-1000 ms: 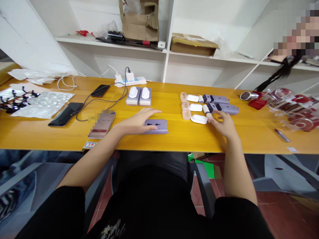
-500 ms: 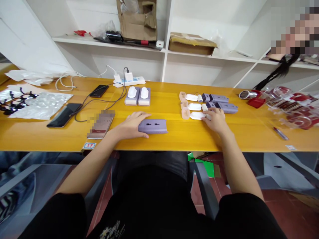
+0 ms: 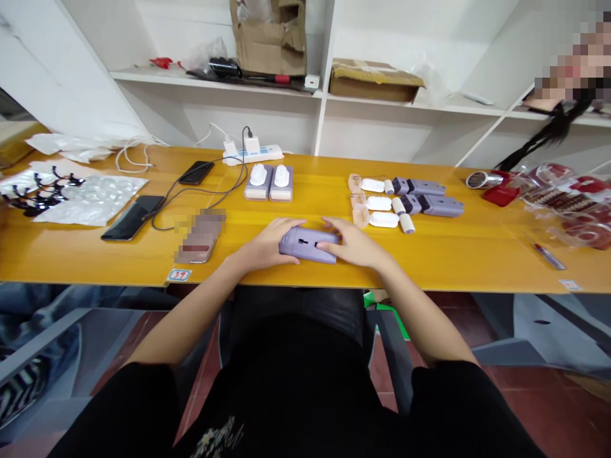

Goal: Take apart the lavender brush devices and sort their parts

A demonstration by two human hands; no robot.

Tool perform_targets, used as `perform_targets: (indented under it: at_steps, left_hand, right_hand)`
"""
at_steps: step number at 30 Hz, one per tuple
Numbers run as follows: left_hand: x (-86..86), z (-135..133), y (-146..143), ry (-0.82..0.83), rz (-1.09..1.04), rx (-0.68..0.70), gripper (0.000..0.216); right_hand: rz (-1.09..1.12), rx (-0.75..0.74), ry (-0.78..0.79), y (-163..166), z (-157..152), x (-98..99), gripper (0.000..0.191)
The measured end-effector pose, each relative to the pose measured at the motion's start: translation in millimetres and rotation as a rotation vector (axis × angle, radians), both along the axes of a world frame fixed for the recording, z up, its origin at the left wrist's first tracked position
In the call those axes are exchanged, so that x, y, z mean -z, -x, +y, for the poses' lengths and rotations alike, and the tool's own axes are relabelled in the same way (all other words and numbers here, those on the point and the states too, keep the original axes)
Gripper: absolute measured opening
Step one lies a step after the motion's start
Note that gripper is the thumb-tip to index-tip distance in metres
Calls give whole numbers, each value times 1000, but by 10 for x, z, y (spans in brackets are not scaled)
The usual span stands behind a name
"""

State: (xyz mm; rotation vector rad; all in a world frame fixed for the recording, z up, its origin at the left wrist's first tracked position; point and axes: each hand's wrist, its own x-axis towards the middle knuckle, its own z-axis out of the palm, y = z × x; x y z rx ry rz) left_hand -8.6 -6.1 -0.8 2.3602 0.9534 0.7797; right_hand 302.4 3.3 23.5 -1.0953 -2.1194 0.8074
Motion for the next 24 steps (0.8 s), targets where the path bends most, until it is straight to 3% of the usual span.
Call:
perform_targets:
  at_steps: [3,6,9,11,14,19,24]
  left_hand:
    - [33,23,26,43,-151,-59,106]
    - [92,32,-11,269,-421,-219,123]
    - [121,-8,-159,608,-601,-243,101]
    - [95,-43,-263,690,-638,-204,88]
    - [-16,-36,-294,622,-596,-160,83]
    - [-289,164,-2,581,-305,-21,82]
    - [-437,322,154,544,-19,75,85]
  right_hand:
    - [14,-107,181,117,143,39,39]
    - [244,-13,346,200,149,132,45]
    - [522,109,554,374,-4,263,59]
    - [601,87,653,492,-124,311,66]
    - [545,-21,681,540,-215,274,69]
    - [565,88,546,285,-58,106,67]
    - [488,-13,519,140,99,153,59]
